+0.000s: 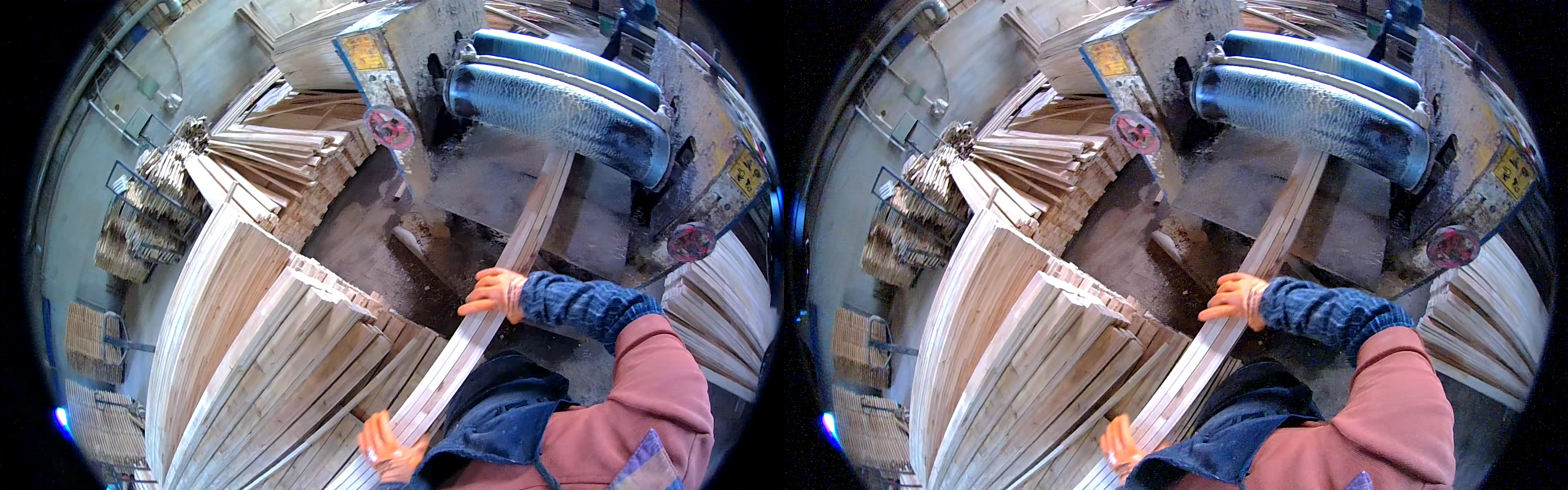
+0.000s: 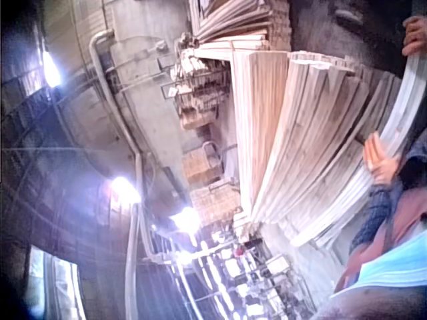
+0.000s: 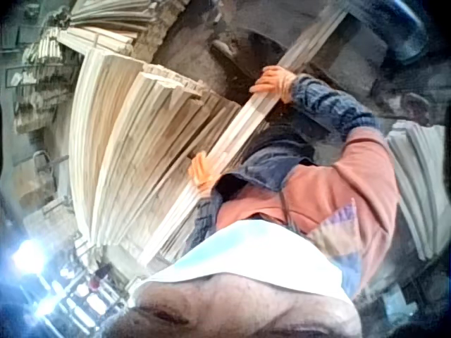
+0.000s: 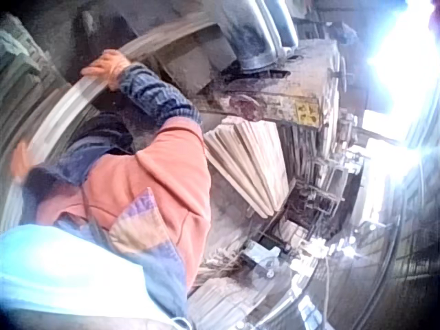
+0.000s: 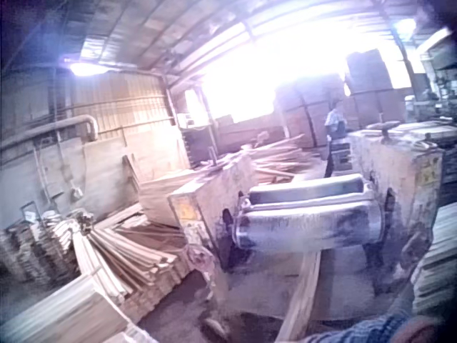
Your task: The person picks up thin wooden strips from a stack and feeds them into a processing machine, then carries a large wooden panel and trims its edge with a hand saw.
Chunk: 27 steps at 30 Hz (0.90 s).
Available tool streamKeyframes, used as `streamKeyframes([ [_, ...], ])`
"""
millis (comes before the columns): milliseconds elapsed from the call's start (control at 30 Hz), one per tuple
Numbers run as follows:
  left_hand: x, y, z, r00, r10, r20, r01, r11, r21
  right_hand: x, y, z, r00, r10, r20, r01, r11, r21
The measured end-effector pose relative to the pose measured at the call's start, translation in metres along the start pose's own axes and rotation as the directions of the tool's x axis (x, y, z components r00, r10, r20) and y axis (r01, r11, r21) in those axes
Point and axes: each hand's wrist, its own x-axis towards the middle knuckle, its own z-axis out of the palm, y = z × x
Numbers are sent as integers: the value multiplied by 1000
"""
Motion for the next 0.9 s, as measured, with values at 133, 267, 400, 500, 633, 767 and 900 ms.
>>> streamKeyframes([
  [133, -67, -62, -52, 966, -209, 150, 178, 964, 199, -28, 48, -14, 996, 83, 36, -81, 995, -51],
  [267, -78, -107, -36, 976, -205, 69, 178, 941, 289, -54, 91, 10, 921, 293, -259, -324, 942, -89],
  [400, -55, -107, -12, 914, -339, 223, 266, 915, 302, -35, 50, 3, 725, 614, -311, -652, 757, -27],
  [500, -23, -82, -2, 893, -359, 271, 294, 922, 253, -1, -4, -7, 874, 373, -310, -388, 922, 15],
  [633, 13, -29, 0, 876, -314, 366, 277, 949, 153, 50, -69, 6, 980, 77, -183, -86, 995, -41],
  [767, 28, 18, -3, 852, -296, 431, 334, 943, -11, 82, -119, 4, 997, -78, -20, 80, 995, 68],
  [900, 17, 29, 12, 967, -197, 159, 223, 961, -166, 86, -114, -7, 994, -109, 17, 106, 988, 111],
])
